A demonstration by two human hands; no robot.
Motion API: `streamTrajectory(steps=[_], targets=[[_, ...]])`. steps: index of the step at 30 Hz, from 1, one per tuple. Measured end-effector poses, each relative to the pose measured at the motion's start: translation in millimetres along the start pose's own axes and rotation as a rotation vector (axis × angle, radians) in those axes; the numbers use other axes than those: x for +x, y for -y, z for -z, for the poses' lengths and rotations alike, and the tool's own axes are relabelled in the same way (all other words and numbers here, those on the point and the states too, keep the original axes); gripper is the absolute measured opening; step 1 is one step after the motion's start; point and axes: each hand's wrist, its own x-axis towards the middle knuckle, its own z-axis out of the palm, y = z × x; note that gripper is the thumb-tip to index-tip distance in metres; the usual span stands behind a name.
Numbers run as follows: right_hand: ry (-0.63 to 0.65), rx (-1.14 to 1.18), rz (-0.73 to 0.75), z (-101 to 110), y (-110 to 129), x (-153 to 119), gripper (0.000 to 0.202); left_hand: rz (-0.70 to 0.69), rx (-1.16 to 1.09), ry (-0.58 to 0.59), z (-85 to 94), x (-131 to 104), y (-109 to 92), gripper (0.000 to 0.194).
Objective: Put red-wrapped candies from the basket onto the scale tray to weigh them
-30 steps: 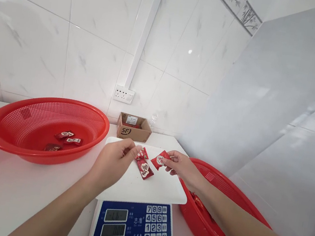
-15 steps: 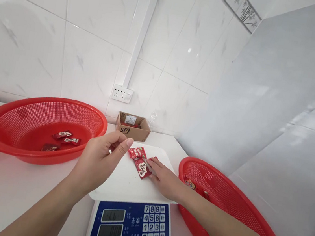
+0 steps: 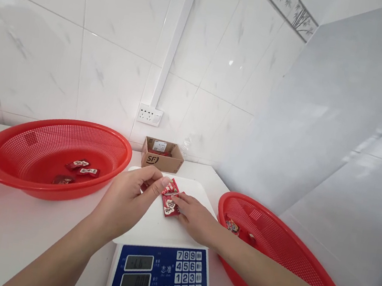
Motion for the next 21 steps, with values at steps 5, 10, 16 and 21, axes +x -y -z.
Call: streamTrajectory(steps=[5,10,16,21], targets=[[0.05,-0.052,-0.07,9,8,-2,0.05,-0.007,0.005,0.02,0.1,0,-1,0.031],[0.146,0.1,-0.093,18,13,-9,0.059,-0.018,0.005,-0.006,0.9,-1,0,0.03],[0.114,0.023,-0.082,13,12,-3,0.056,-0.009,-0.012,0.032,-1.8,-1,0,0.03],[0.031,0.03,-0.048,14,10,-6,0.052,-0.014,0.009,0.02,-0.5,-1,1,0.032]])
